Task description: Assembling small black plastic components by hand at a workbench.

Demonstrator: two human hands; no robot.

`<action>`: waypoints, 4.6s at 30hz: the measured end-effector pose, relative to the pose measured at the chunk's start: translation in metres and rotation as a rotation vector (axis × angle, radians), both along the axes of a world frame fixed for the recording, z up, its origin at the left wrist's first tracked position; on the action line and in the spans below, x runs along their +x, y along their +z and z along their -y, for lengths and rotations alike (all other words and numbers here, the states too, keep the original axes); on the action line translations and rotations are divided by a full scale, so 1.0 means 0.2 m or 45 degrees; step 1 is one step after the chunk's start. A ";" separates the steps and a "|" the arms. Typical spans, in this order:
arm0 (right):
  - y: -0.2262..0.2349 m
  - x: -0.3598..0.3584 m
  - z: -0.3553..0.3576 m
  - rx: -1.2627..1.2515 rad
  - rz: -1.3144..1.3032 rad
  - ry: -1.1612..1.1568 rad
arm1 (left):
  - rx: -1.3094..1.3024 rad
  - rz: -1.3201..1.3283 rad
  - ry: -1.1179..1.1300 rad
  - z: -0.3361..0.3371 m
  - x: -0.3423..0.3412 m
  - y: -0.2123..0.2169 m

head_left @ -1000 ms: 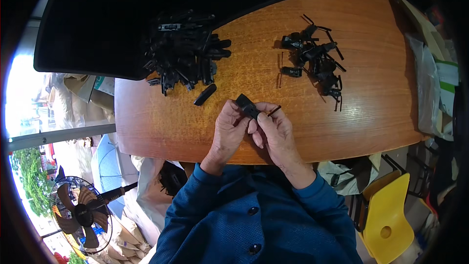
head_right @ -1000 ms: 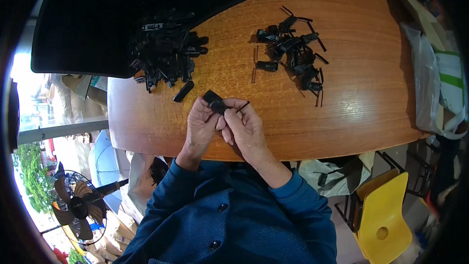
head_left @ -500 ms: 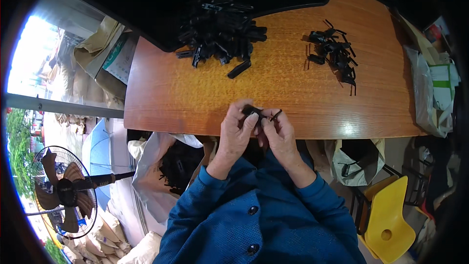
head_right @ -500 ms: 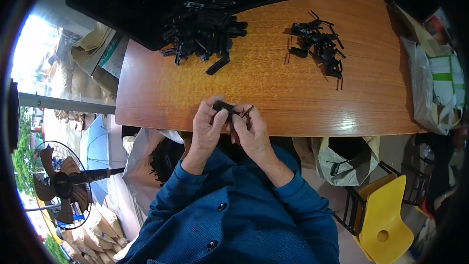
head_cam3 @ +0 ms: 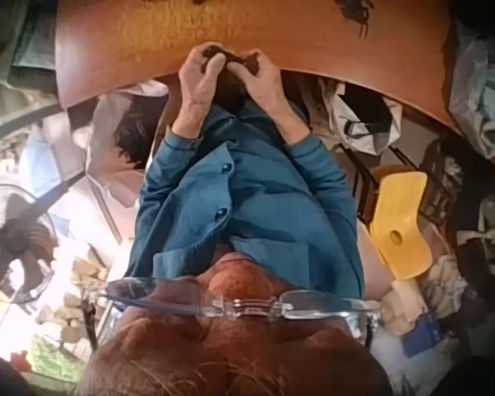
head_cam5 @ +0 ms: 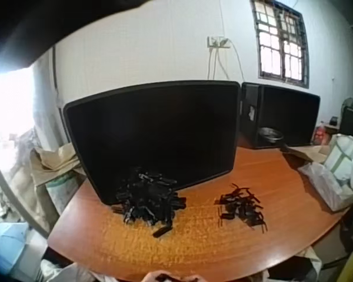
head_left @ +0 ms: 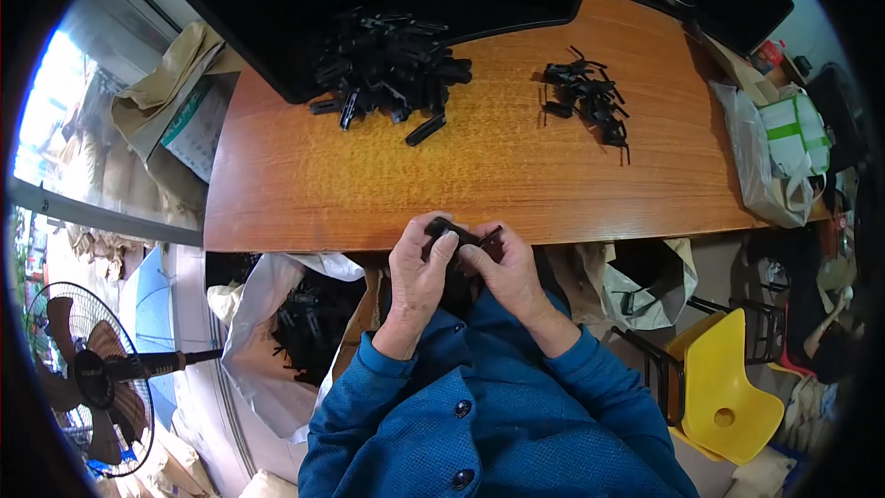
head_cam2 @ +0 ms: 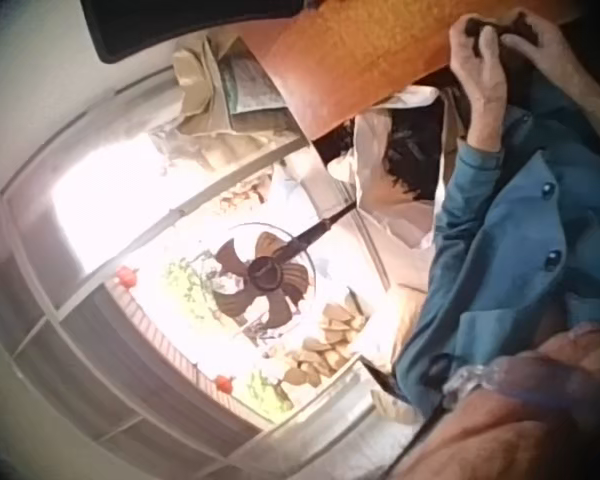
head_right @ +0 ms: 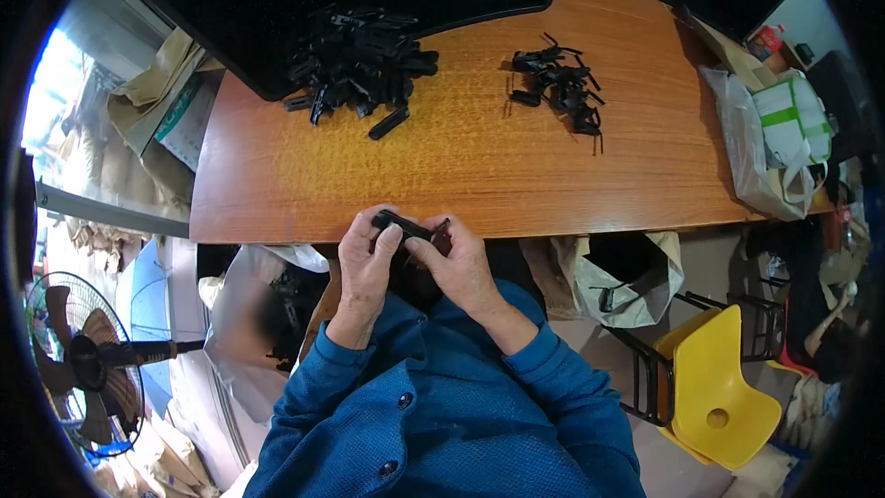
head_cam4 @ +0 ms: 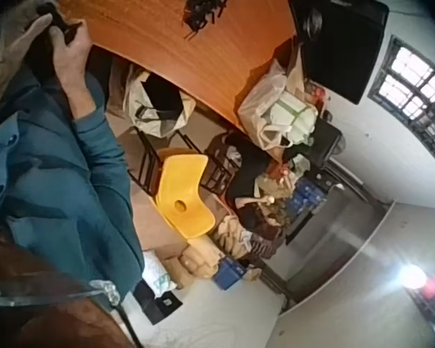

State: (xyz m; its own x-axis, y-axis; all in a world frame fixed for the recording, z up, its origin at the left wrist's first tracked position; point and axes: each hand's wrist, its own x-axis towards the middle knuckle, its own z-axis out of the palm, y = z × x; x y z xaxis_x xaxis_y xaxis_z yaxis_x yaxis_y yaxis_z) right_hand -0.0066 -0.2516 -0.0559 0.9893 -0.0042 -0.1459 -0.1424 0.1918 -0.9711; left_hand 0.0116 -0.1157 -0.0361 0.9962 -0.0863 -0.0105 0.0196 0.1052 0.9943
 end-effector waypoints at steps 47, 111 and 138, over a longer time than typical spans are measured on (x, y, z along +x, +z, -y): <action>0.14 0.20 0.10 -0.645 0.953 -0.509 | -0.383 -0.222 -0.162 0.17 0.19 0.12; 0.18 0.51 0.96 -1.982 0.624 -0.268 | 0.937 0.260 0.008 -0.20 0.81 -0.05; 0.07 0.45 0.43 0.936 -0.274 -0.135 | 1.737 0.722 -0.683 -0.17 1.12 0.11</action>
